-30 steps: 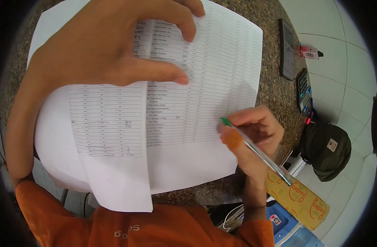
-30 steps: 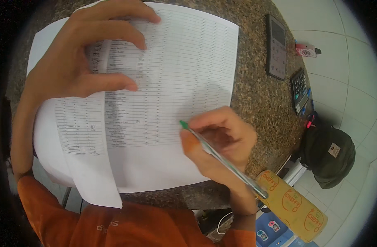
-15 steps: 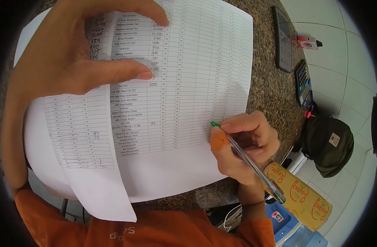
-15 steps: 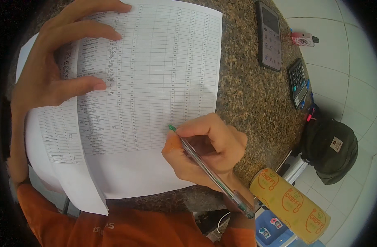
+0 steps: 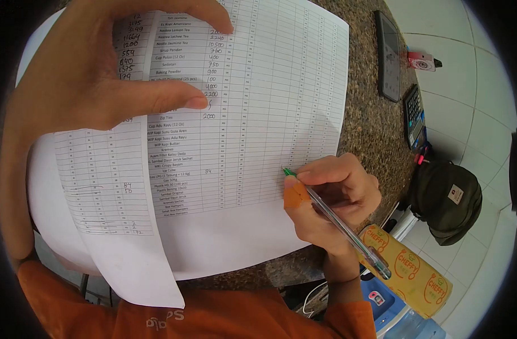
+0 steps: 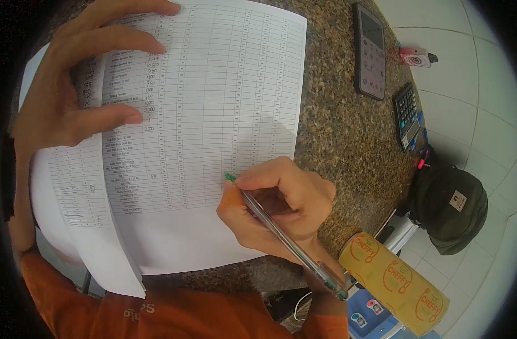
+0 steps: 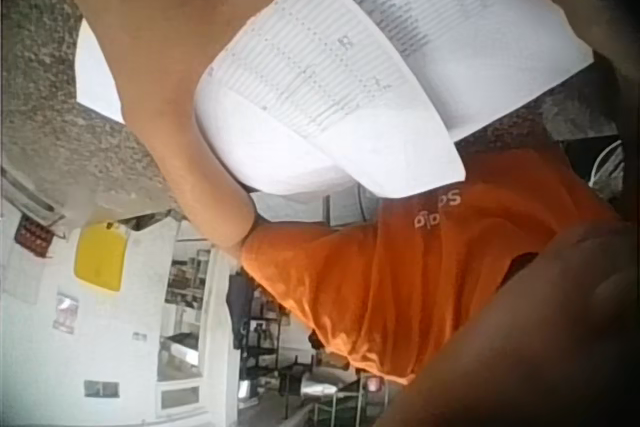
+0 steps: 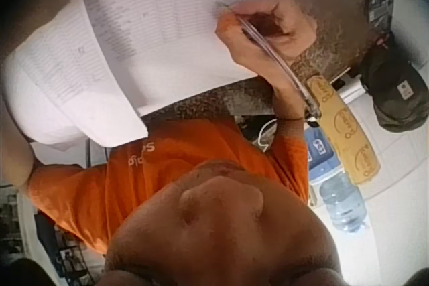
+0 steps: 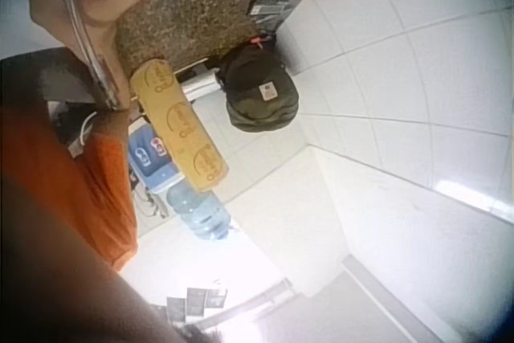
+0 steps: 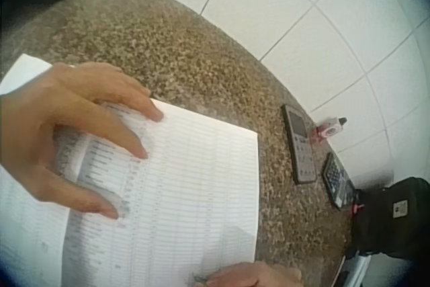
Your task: The person writes entries into a large spiral-bound logbook using a pen, flipping through several pages of tables and figures on a granite counter.
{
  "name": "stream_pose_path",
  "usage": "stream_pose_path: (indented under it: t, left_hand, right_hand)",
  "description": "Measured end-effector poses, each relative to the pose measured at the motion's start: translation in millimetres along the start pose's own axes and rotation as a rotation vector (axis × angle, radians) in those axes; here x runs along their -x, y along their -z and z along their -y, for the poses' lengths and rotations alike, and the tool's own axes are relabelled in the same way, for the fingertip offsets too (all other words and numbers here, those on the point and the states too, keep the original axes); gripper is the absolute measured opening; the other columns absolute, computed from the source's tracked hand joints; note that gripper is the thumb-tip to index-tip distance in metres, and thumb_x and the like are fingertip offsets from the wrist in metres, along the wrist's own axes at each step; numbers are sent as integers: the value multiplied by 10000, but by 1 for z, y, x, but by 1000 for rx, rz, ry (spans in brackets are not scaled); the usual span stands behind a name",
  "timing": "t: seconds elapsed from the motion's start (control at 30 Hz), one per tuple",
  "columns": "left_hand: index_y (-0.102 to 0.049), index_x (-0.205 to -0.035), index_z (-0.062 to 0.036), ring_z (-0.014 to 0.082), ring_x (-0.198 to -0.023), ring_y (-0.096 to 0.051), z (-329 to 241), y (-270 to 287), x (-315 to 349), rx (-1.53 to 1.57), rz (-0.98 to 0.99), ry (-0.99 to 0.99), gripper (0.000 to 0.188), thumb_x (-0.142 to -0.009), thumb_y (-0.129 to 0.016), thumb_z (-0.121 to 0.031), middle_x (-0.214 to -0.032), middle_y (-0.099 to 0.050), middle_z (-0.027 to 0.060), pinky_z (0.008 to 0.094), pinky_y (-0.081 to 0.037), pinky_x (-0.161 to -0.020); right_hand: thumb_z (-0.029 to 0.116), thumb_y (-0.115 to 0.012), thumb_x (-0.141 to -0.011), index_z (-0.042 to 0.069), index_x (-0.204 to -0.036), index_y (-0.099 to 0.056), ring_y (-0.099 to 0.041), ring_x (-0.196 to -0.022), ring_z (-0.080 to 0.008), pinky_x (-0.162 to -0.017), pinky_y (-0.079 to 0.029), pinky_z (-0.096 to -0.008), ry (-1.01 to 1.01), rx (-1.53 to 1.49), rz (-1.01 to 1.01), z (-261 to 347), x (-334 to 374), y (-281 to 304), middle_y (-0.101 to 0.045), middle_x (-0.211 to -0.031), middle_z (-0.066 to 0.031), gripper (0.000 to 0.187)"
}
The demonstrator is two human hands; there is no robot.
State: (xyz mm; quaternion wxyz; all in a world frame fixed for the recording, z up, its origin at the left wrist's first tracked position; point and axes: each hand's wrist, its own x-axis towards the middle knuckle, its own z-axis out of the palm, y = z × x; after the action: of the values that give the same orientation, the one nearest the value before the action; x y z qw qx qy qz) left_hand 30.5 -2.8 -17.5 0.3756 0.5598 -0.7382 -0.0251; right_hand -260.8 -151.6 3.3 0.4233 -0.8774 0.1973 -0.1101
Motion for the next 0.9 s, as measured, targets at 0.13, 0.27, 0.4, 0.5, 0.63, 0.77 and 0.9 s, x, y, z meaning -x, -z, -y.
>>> stream_pose_path:
  t: [0.13, 0.27, 0.4, 0.5, 0.63, 0.77, 0.9]
  left_hand:
    - [-721, -913, -53, 310, -988, -694, 1, -1, -1, 4, -4, 2, 238, -791, -853, -208, -1137, -687, 193, 375, -565, -800]
    - [-721, -916, -53, 312, -993, -691, 1, -2, -2, 3, -1, -1, 241, -791, -853, -211, -1140, -685, 194, 377, -563, -805]
    - [-721, -920, -53, 313, -999, -688, 0, 0, -1, -2, 2, 5, 245, -791, -853, -213, -1143, -684, 195, 379, -560, -810]
    - [-721, -923, -52, 314, -1003, -686, 1, -1, 0, 1, 3, 7, 247, -791, -852, -215, -1145, -683, 196, 380, -559, -814]
    - [-721, -927, -52, 315, -1008, -683, 1, -2, 1, 4, 1, 7, 251, -791, -852, -217, -1148, -681, 197, 382, -556, -819]
    - [-721, -931, -52, 317, -1014, -680, 0, -3, 0, 1, 2, 7, 254, -791, -852, -219, -1151, -679, 198, 384, -554, -824]
    - [-721, -935, -52, 318, -1019, -677, 1, -6, 2, -2, -1, 2, 258, -791, -852, -222, -1154, -678, 198, 386, -551, -830]
  right_hand:
    - [-54, -805, -776, 10, -868, -606, -630, -662, -57, -588, -503, -201, 13, -1, -10, -1, 0, 1, -707, -809, -85, 228]
    - [-51, -805, -777, 10, -865, -601, -631, -663, -57, -582, -500, -201, -34, -12, -20, 1, 0, 1, -704, -802, -84, 230]
    - [-51, -804, -776, 9, -864, -598, -633, -667, -60, -585, -502, -203, -18, -41, -37, 1, 1, -1, -702, -804, -85, 232]
    - [-51, -803, -777, 10, -861, -596, -635, -670, -64, -591, -505, -207, -48, 3, -30, 3, 1, -2, -701, -810, -87, 232]
    - [-50, -804, -777, 10, -870, -592, -632, -662, -67, -587, -506, -210, -32, 1, -37, 4, 1, -3, -698, -814, -91, 239]
    - [-47, -784, -800, 11, -885, -567, -628, -625, -87, -552, -509, -223, -7, -14, -31, -3, 6, 2, -683, -806, -112, 240]
    - [-38, -755, -834, 5, -898, -541, -624, -596, -109, -522, -510, -237, -149, -367, -174, -2, 10, 4, -667, -801, -131, 227]
